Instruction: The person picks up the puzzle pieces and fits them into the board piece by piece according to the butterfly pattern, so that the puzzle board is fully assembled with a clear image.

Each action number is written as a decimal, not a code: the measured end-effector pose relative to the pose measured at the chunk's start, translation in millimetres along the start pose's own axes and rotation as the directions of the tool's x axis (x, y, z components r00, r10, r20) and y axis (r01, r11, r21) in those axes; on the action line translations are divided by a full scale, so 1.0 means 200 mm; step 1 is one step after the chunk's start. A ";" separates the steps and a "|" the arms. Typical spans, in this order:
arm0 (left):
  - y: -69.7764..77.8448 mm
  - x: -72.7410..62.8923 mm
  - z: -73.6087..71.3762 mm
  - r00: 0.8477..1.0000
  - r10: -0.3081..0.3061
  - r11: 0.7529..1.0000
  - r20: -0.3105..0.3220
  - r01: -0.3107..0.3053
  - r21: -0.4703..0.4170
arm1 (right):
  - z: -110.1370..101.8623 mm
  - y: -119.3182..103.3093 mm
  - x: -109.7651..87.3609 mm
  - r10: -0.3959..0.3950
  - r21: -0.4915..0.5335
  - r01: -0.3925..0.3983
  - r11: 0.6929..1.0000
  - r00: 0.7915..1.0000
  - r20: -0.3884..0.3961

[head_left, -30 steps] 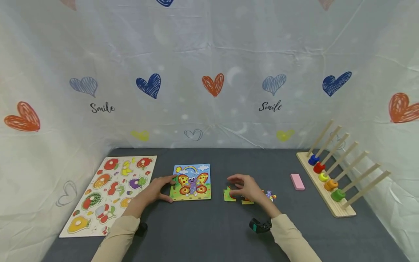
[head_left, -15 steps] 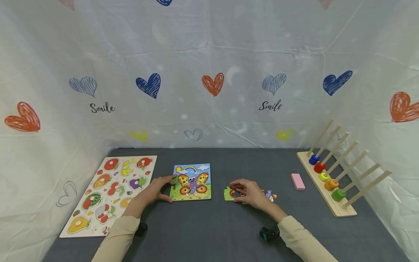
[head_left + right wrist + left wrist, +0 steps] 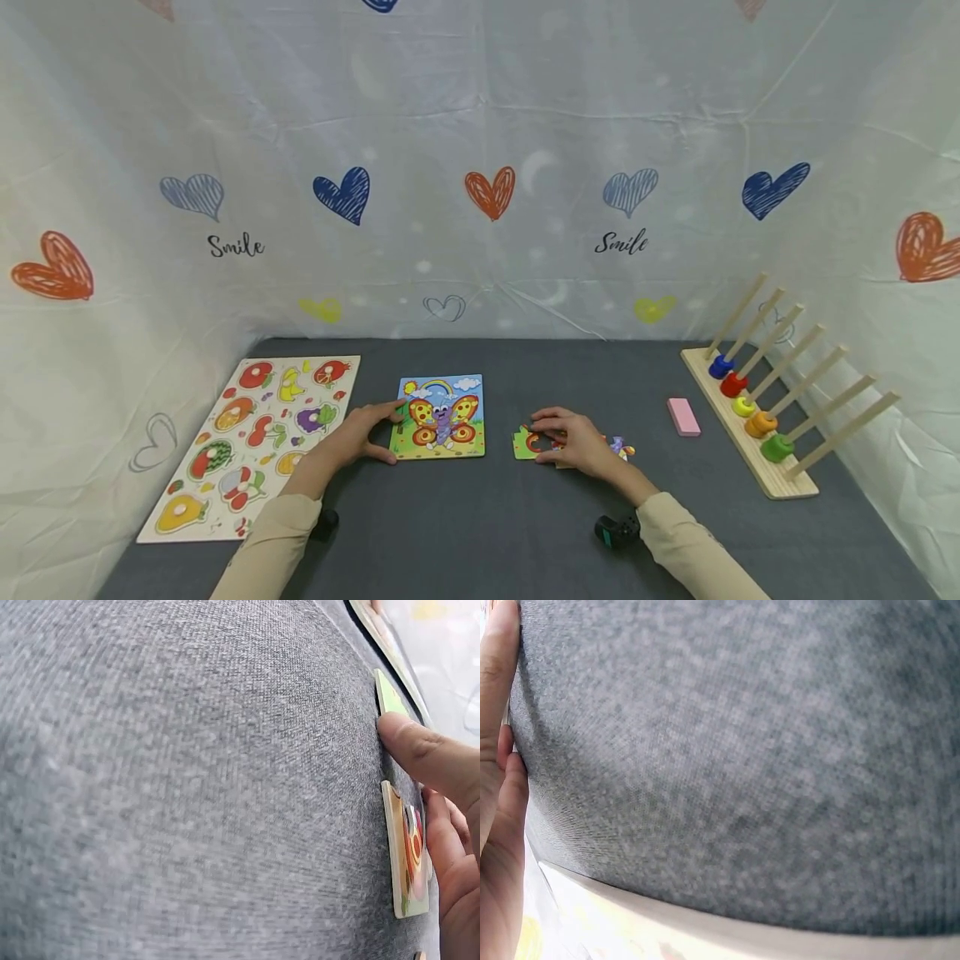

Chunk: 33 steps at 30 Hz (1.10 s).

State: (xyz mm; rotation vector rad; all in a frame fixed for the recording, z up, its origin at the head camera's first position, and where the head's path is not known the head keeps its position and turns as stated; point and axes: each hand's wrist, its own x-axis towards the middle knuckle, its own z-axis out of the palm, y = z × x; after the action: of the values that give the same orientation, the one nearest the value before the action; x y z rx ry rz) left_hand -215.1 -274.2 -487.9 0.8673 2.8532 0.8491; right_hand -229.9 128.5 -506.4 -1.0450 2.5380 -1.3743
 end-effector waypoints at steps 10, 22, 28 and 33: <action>0.00 0.01 0.00 1.000 -0.008 1.000 0.017 0.009 -0.006 | -0.02 -0.02 0.02 0.046 0.053 -0.048 0.997 0.998 0.045; -0.02 0.01 0.00 1.000 -0.016 1.000 0.016 0.016 0.000 | -0.03 -0.06 0.05 0.208 0.439 -0.246 0.864 0.969 0.134; -0.01 0.01 0.00 0.999 -0.037 0.999 0.027 0.036 0.001 | 0.05 -0.09 0.08 0.273 0.545 -0.273 0.792 0.958 0.084; -0.01 0.01 0.00 0.999 -0.042 0.999 0.027 0.042 0.003 | 0.12 -0.14 0.14 0.290 0.584 -0.269 0.766 0.955 0.060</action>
State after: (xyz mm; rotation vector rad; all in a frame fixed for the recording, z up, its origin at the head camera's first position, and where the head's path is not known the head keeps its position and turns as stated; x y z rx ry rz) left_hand -217.5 -274.4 -488.7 0.8096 2.8392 0.8241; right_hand -228.4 84.2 -493.0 -0.5002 1.9370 -1.8967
